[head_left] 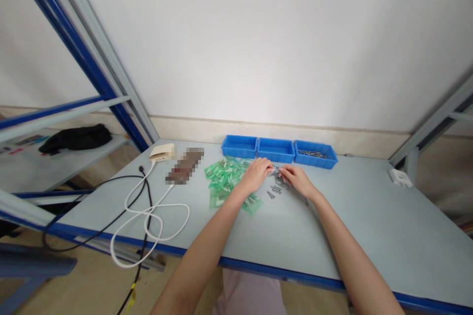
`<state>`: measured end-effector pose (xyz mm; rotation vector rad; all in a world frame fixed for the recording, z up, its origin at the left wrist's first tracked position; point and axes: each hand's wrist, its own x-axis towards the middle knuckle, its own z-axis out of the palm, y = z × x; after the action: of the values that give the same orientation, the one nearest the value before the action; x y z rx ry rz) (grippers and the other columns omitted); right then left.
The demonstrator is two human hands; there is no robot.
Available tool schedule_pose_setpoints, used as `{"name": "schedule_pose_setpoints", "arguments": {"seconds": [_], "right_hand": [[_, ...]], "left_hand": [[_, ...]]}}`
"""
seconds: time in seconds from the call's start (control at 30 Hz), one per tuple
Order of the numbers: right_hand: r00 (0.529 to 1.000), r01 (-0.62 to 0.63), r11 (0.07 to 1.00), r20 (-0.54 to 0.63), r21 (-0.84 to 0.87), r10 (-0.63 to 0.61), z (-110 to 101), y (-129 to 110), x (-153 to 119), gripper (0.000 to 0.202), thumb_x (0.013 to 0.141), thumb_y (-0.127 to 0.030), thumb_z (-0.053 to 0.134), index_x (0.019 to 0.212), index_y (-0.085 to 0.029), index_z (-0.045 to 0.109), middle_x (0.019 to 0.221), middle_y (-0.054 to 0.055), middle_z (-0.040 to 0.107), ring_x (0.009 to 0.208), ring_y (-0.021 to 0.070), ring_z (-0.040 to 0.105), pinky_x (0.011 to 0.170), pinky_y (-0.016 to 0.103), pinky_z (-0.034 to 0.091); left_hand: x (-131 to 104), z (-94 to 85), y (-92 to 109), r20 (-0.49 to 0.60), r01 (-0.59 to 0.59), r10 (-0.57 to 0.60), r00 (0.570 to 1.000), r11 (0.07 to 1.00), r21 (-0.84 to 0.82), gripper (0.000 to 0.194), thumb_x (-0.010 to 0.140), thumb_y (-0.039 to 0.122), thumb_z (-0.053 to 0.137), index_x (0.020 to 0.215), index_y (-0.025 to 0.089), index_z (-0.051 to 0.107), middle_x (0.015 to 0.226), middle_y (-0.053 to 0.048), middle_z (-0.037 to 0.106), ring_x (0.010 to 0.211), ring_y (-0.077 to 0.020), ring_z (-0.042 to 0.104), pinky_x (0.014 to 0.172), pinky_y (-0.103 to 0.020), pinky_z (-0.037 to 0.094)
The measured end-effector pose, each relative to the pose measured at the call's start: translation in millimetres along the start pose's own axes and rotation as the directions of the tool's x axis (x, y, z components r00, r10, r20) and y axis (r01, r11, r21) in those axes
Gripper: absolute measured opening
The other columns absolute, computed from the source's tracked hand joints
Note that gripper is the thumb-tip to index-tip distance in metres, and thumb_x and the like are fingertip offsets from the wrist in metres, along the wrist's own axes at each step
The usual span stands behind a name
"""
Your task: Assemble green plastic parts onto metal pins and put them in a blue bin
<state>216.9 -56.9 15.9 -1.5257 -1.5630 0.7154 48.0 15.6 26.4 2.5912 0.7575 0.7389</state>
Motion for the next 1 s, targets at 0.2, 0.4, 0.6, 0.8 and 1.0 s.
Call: {"name": "schedule_pose_setpoints", "arguments": {"seconds": [0.2, 0.4, 0.6, 0.8, 1.0], "right_hand": [[1.000, 0.014, 0.995, -0.021, 0.103, -0.011, 0.5, -4.1, 1.6, 0.041, 0.082, -0.051, 0.043, 0.059, -0.018, 0.051, 0.048, -0.003, 0.044, 0.046, 0.0099, 0.038, 0.048, 0.024, 0.029], [0.997, 0.023, 0.977, -0.076, 0.214, -0.007, 3.2, -5.8, 1.9, 0.037, 0.077, -0.055, 0.049, 0.068, -0.019, 0.052, 0.057, -0.003, 0.050, 0.046, 0.0094, 0.038, 0.047, 0.024, 0.031], [0.999, 0.023, 0.978, -0.034, 0.206, -0.016, 3.4, -9.1, 0.3, 0.042, 0.078, -0.057, 0.046, 0.064, -0.018, 0.054, 0.051, -0.003, 0.045, 0.045, 0.0094, 0.037, 0.046, 0.024, 0.029], [0.999, 0.013, 0.975, -0.037, 0.224, -0.005, 4.3, -6.1, 1.0, 0.040, 0.078, -0.054, 0.048, 0.071, -0.017, 0.059, 0.055, -0.002, 0.050, 0.044, 0.0088, 0.038, 0.044, 0.024, 0.028], [0.999, 0.013, 0.978, -0.047, 0.208, -0.003, 4.3, -4.2, 1.7, 0.038, 0.077, -0.053, 0.050, 0.071, -0.017, 0.058, 0.055, -0.003, 0.050, 0.045, 0.0088, 0.039, 0.045, 0.023, 0.029]], "left_hand": [[3.9, 3.2, 0.1, -0.036, 0.062, -0.070, 0.997, 0.981, -0.184, 0.028, 0.090, 0.031, 0.038, 0.069, 0.017, 0.051, 0.075, -0.002, 0.055, 0.078, -0.0158, 0.049, 0.076, -0.028, 0.037], [4.6, 6.3, -2.1, -0.090, 0.094, -0.130, 0.987, 0.941, -0.325, 0.015, 0.085, 0.029, 0.045, 0.080, 0.018, 0.054, 0.081, -0.002, 0.058, 0.079, -0.0152, 0.052, 0.075, -0.026, 0.039], [4.3, 4.0, -1.9, -0.076, 0.110, -0.149, 0.986, 0.920, -0.377, 0.030, 0.087, 0.038, 0.041, 0.069, 0.017, 0.052, 0.065, 0.001, 0.054, 0.065, -0.0125, 0.050, 0.065, -0.024, 0.037], [3.7, 2.8, 0.6, -0.050, 0.128, -0.170, 0.984, 0.878, -0.461, 0.028, 0.086, 0.039, 0.042, 0.071, 0.017, 0.050, 0.058, 0.004, 0.050, 0.056, -0.0103, 0.047, 0.059, -0.022, 0.035], [3.4, 3.8, -0.7, -0.040, 0.150, -0.190, 0.981, 0.871, -0.469, 0.024, 0.085, 0.038, 0.044, 0.076, 0.017, 0.050, 0.057, 0.005, 0.047, 0.054, -0.0099, 0.044, 0.056, -0.022, 0.033]]}}
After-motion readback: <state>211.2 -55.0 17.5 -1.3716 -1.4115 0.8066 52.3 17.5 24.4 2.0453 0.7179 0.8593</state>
